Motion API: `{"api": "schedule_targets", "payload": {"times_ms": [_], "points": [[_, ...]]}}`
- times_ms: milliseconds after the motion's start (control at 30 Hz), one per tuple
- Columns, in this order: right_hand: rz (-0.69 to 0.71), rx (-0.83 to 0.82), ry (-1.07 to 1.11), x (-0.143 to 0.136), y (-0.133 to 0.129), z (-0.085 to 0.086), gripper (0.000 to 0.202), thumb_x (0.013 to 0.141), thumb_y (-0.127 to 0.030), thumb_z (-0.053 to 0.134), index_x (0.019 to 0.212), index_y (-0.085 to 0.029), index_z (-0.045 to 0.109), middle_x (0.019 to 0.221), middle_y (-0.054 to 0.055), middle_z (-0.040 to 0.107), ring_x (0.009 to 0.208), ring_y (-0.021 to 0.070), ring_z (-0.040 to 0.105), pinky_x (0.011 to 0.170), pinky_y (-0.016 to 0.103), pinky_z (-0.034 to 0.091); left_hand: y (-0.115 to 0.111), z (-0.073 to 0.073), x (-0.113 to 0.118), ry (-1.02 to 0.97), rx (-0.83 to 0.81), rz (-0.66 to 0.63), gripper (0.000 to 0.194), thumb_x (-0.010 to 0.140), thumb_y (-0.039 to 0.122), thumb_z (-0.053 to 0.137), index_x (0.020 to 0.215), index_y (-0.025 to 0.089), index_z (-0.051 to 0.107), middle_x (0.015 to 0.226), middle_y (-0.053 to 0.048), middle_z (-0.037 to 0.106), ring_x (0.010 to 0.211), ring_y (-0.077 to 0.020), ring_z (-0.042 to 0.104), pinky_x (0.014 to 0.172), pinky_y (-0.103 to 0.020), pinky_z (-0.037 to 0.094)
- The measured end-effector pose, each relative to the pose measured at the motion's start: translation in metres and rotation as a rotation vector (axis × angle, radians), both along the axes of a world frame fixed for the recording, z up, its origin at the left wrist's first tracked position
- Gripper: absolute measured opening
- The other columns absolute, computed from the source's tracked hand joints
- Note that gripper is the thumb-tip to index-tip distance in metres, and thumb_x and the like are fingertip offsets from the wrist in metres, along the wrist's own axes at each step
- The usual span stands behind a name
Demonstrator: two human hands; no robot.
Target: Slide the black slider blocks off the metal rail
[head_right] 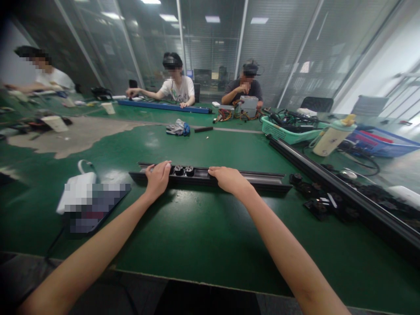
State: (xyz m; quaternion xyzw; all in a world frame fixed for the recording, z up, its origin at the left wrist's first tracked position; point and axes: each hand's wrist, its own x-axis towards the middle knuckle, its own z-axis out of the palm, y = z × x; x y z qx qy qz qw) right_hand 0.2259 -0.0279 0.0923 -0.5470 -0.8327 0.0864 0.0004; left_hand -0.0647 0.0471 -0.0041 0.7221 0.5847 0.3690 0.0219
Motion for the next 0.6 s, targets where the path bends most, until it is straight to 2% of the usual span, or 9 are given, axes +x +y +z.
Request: {"api": "schedule_targets", "payload": {"times_ms": [367,600], "points": [[-0.011,-0.012,0.016,0.0054,0.0017,0.0016,0.073,0.091,0.003,0.045,0.156,-0.025,0.063,0.167,0.004,0.053,0.153,0.0251,0.053,0.127,0.041,0.044,-0.0013,0.0008,0.0007,-0.006,-0.013,-0.003,0.046,0.11,0.037,0.03,0.128,0.023,0.069,0.142,-0.013,0.074,0.141,-0.0268,0.064,0.126,-0.055,0.026],[-0.032,-0.037,-0.008,0.0091,0.0026,0.002,0.074,0.091,0.003,0.045,0.158,-0.024,0.061,0.167,0.003,0.052,0.154,0.0249,0.051,0.13,0.04,0.04,-0.0022,0.002,-0.0001,-0.004,-0.02,-0.002,0.047,0.111,0.038,0.028,0.128,0.024,0.069,0.142,-0.013,0.075,0.141,-0.0263,0.063,0.127,-0.053,0.026]]}}
